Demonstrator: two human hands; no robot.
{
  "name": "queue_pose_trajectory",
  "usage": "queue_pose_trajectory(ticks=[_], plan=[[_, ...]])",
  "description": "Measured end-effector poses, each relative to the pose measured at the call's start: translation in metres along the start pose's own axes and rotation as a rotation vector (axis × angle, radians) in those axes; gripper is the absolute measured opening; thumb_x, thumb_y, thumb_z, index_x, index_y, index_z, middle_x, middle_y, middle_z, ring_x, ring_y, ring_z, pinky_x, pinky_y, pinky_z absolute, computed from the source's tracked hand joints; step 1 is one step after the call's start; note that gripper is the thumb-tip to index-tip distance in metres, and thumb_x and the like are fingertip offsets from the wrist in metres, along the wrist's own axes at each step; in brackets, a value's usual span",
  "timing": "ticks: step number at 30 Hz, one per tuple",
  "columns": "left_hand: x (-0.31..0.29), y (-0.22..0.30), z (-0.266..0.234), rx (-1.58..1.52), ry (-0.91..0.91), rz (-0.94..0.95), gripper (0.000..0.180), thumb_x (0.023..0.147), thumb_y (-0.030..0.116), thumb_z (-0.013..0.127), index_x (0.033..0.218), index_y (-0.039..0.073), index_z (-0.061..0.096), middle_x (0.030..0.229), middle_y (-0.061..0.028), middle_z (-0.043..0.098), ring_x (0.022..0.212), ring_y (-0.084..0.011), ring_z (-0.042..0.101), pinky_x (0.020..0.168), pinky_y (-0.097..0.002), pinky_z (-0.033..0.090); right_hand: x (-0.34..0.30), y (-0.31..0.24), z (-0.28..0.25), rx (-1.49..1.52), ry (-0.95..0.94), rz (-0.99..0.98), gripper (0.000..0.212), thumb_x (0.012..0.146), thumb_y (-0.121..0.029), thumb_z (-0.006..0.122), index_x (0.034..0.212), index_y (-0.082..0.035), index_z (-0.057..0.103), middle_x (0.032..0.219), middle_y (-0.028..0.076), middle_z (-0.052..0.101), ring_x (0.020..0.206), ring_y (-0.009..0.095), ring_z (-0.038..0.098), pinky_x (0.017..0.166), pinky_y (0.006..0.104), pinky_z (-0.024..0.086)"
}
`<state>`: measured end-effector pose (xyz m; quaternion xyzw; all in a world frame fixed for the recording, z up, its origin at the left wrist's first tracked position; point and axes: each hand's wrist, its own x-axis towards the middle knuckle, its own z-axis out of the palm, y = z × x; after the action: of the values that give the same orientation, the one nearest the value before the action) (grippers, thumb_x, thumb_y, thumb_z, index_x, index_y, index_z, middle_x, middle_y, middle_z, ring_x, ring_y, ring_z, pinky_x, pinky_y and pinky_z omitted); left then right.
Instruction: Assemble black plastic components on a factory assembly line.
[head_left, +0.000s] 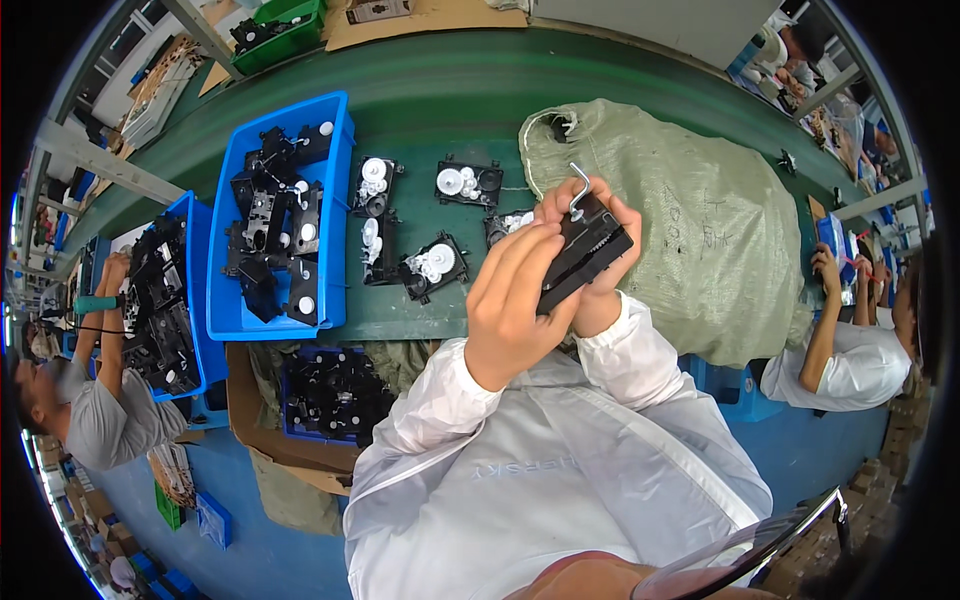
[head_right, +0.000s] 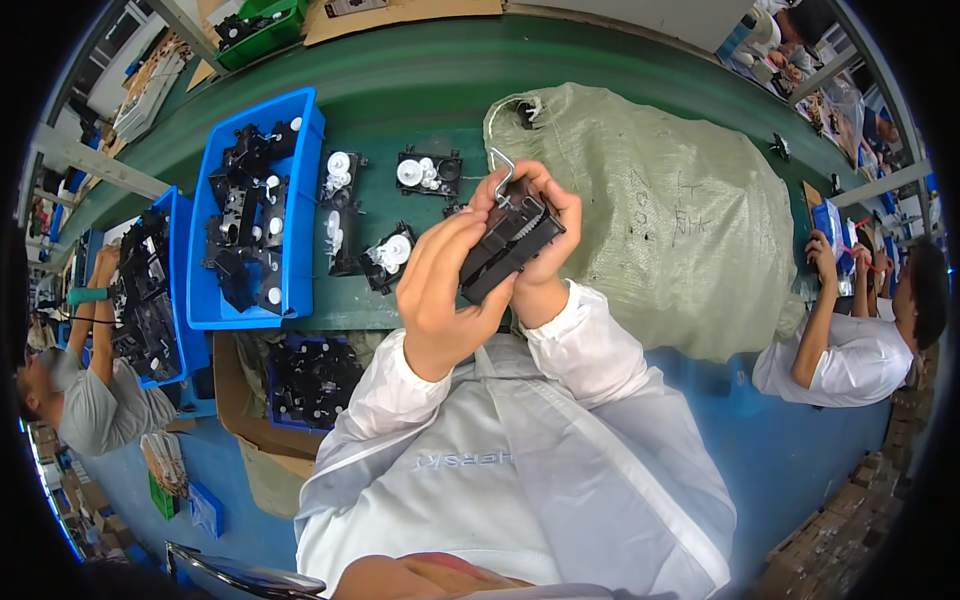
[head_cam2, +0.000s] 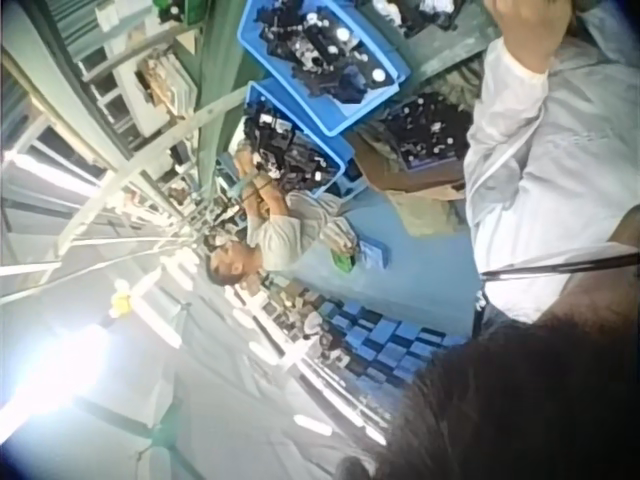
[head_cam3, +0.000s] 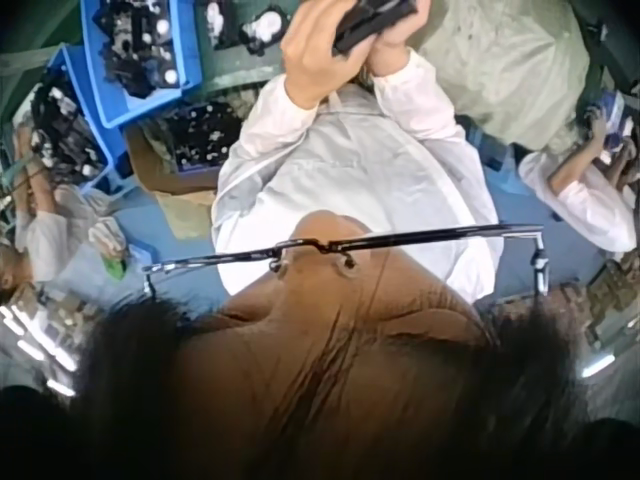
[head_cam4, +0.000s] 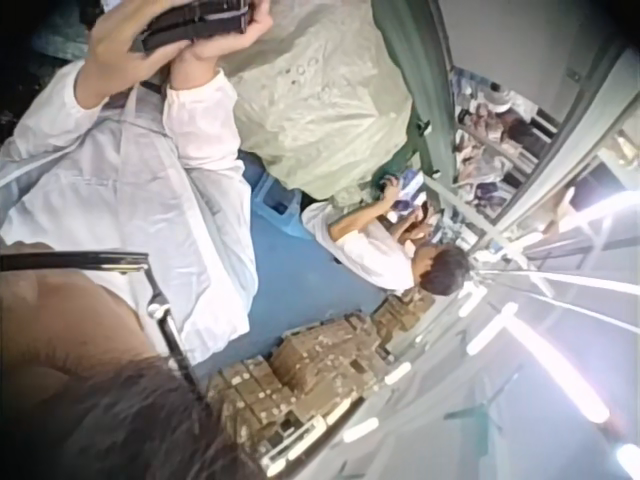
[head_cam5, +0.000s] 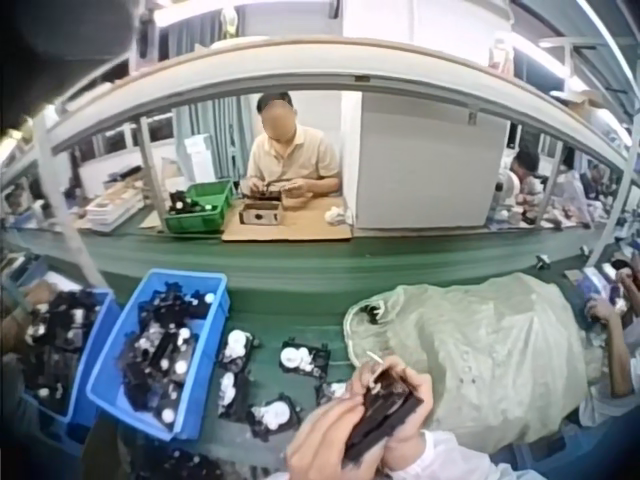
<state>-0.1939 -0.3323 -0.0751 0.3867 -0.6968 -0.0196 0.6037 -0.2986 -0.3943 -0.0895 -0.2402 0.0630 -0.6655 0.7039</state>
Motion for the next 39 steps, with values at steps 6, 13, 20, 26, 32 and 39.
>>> queue_pose_trajectory(ticks=[6, 13, 20, 26, 32, 39], plan=[[-0.004, -0.003, 0.002, 0.029, 0.017, -0.005, 0.049, 0.064, -0.001, 0.079, 0.110, -0.007, 0.062, 0.106, -0.0224, 0.068, 0.093, -0.0379, 0.069, 0.081, -0.0400, 0.057, 0.006, 0.006, -0.004, 0.022, -0.048, -0.056, 0.034, 0.092, -0.035, 0.040, 0.085, -0.003, 0.049, 0.073, 0.013, 0.051, 0.068, 0.024, 0.050, 0.062, 0.0355, 0.044], [-0.006, -0.016, -0.006, 0.016, 0.060, -0.163, 0.045, 0.068, 0.000, 0.077, 0.109, -0.007, 0.063, 0.105, -0.0218, 0.069, 0.092, -0.0358, 0.070, 0.079, -0.0369, 0.057, 0.017, 0.022, -0.005, -0.150, 0.047, -0.004, 0.031, 0.091, -0.032, 0.041, 0.084, -0.004, 0.051, 0.076, 0.009, 0.053, 0.070, 0.021, 0.052, 0.062, 0.0327, 0.046], [0.022, -0.044, -0.080, 0.308, 0.211, -0.612, 0.039, 0.085, 0.022, 0.073, 0.112, -0.004, 0.062, 0.100, -0.0210, 0.069, 0.091, -0.0326, 0.069, 0.081, -0.0398, 0.053, 0.093, 0.036, -0.016, -1.181, -0.217, 0.299, 0.033, 0.103, -0.032, 0.045, 0.106, -0.002, 0.058, 0.098, 0.008, 0.061, 0.097, 0.017, 0.057, 0.086, 0.0317, 0.047], [0.000, -0.115, -0.195, 1.098, 0.148, -0.788, 0.045, 0.095, 0.038, 0.055, 0.111, -0.001, 0.068, 0.112, -0.0236, 0.067, 0.105, -0.0440, 0.059, 0.090, -0.0539, 0.044, 0.156, -0.037, -0.053, -2.233, -0.815, 0.378, 0.027, 0.089, -0.010, 0.055, 0.113, -0.001, 0.063, 0.108, 0.021, 0.068, 0.102, 0.038, 0.065, 0.086, 0.0444, 0.052], [-0.007, -0.115, -0.182, 1.417, 0.222, -0.766, 0.044, 0.094, 0.037, 0.056, 0.120, 0.003, 0.064, 0.126, -0.0192, 0.060, 0.117, -0.0434, 0.050, 0.097, -0.0553, 0.038, 0.174, -0.052, -0.077, -2.814, -0.745, 0.436, 0.028, 0.081, -0.007, 0.062, 0.108, -0.004, 0.069, 0.106, 0.018, 0.070, 0.101, 0.037, 0.068, 0.081, 0.0441, 0.056], [0.030, -0.090, -0.108, 0.850, -0.199, -0.362, 0.042, 0.085, 0.026, 0.069, 0.121, 0.005, 0.063, 0.127, -0.0169, 0.057, 0.122, -0.0395, 0.045, 0.100, -0.0548, 0.035, 0.188, -0.041, -0.087, -2.792, -0.505, 0.597, 0.067, 0.071, -0.028, 0.078, 0.130, -0.005, 0.056, 0.133, 0.022, 0.054, 0.116, 0.035, 0.062, 0.094, 0.0427, 0.053]])
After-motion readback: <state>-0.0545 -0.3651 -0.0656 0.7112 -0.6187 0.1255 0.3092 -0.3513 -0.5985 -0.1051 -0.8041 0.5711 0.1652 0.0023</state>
